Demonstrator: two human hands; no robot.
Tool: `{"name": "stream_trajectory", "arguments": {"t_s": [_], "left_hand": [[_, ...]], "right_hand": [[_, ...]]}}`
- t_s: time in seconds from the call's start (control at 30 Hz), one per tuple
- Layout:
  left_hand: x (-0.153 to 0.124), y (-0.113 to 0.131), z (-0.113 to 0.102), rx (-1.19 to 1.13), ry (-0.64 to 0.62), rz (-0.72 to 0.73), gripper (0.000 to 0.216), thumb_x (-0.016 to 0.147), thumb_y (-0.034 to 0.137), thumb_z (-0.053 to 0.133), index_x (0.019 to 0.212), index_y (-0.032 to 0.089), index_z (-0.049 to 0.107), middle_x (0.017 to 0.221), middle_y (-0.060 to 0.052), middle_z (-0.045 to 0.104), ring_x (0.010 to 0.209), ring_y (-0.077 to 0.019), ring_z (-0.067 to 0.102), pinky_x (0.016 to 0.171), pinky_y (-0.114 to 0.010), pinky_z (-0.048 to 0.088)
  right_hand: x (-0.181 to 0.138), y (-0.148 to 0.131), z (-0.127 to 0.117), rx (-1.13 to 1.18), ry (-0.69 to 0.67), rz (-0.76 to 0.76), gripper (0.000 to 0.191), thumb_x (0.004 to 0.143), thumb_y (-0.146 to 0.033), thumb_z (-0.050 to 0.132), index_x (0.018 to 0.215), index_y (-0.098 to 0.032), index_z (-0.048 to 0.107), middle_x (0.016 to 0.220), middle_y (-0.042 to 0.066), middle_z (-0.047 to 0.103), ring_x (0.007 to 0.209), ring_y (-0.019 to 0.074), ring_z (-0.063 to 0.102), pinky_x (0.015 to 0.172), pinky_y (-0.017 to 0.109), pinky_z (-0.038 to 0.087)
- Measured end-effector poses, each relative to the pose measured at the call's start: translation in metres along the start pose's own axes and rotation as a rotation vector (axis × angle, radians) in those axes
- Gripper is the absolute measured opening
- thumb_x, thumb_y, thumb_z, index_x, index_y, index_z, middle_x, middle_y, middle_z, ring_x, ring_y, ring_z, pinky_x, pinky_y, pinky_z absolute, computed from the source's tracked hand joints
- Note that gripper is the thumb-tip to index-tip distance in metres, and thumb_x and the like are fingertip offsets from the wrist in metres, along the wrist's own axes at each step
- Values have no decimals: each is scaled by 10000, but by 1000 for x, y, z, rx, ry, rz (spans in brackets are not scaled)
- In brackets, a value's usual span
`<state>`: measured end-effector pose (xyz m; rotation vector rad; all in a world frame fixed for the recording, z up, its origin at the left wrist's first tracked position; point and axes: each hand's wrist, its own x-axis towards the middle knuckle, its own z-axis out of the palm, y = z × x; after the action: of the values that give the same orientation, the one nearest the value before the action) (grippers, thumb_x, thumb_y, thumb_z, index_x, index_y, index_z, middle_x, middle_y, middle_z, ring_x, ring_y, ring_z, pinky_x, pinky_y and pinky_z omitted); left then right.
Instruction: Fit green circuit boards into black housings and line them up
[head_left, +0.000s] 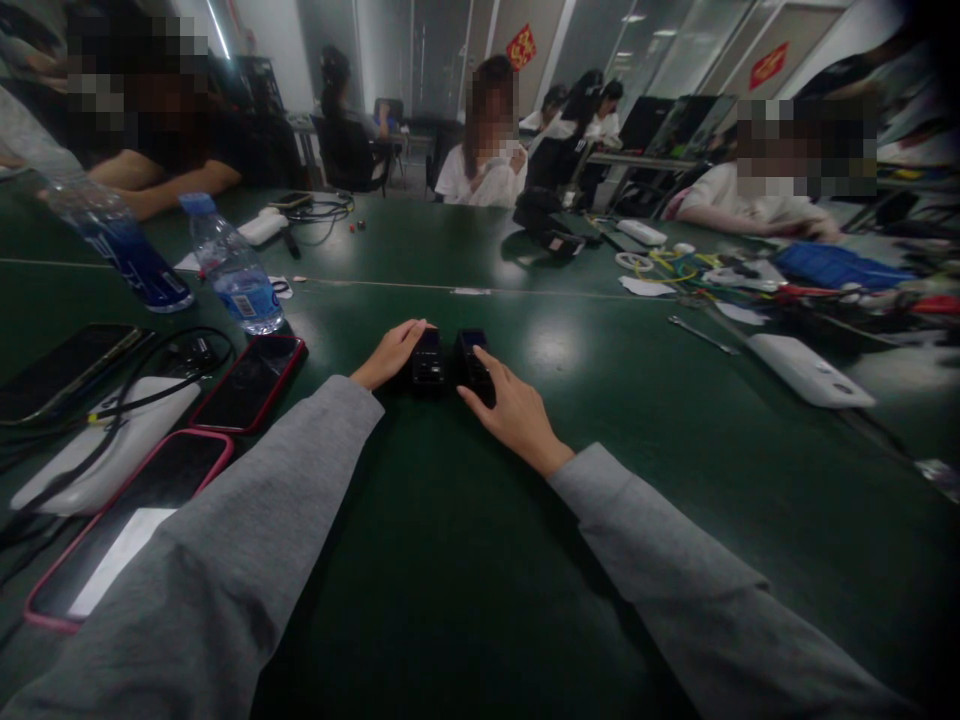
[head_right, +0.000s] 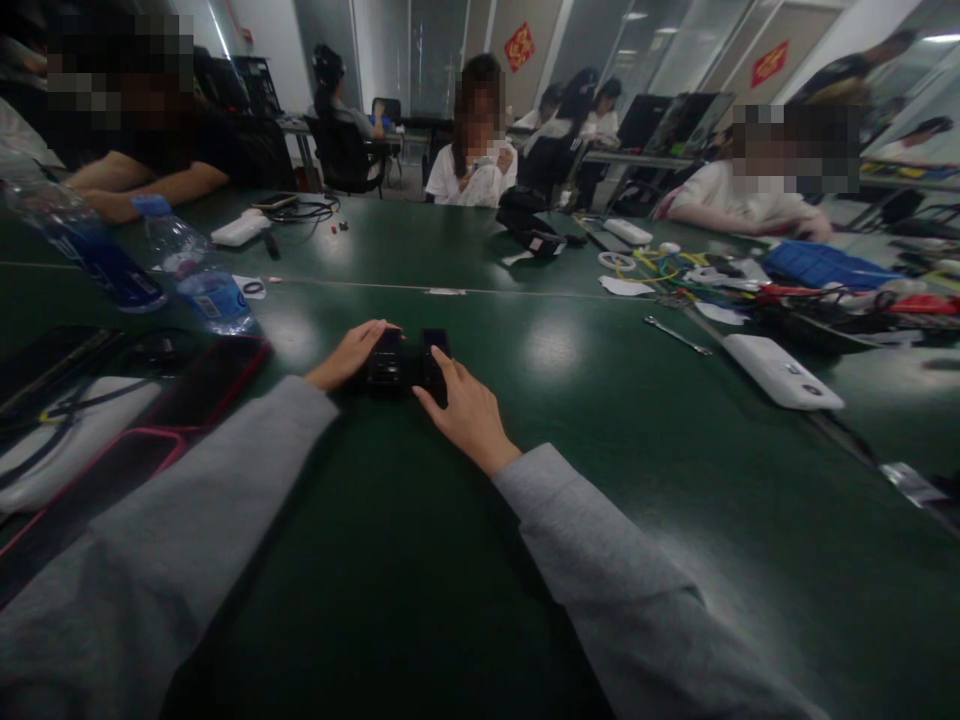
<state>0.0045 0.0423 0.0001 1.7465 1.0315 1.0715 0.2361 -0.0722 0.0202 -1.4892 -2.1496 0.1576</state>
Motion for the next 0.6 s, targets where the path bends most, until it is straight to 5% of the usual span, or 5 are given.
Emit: {"name": "stream_trajectory", "arguments": {"t_s": [0.2,0.37,0.5,0.6], "left_hand": [[0,1,0,7,5,2,480,1005,588,438,1102,208,715,1104,-103,741,979,-227,672,913,-381,520],[1,-1,0,2,5,18,487,1012,574,429,1118,187,704,1131,-100,738,1013,-221,673,946,-367,509],[1,1,1,19,13,36,497,1024,560,406,1110,172,705,1132,-93,738,1054,-219,665,1002,-369,488],[1,3,1,23,43,25,474,1025,550,420,1125,184,703,1182,-88,731,1113,-222,652,1030,-363,475]], "right_hand": [[-1,2,2,-25,20,0,680,1023,-530,465,1598,-189,341,1476,205,536,1242,400,611,972,626,552],[-5,-14,-3,-122,52,-234,714,1020,-478,532,1634,-236,261,1707,114,162,1572,348,132,1239,613,275],[-11,-35,-2,-137,-136,-461,677,1047,-437,510,1643,-274,234,1703,59,184,1569,277,175,1283,554,197],[-13,-38,2,-150,-156,-480,629,1074,-423,457,1637,-234,250,1688,73,231,1562,244,206,1291,528,174]]}}
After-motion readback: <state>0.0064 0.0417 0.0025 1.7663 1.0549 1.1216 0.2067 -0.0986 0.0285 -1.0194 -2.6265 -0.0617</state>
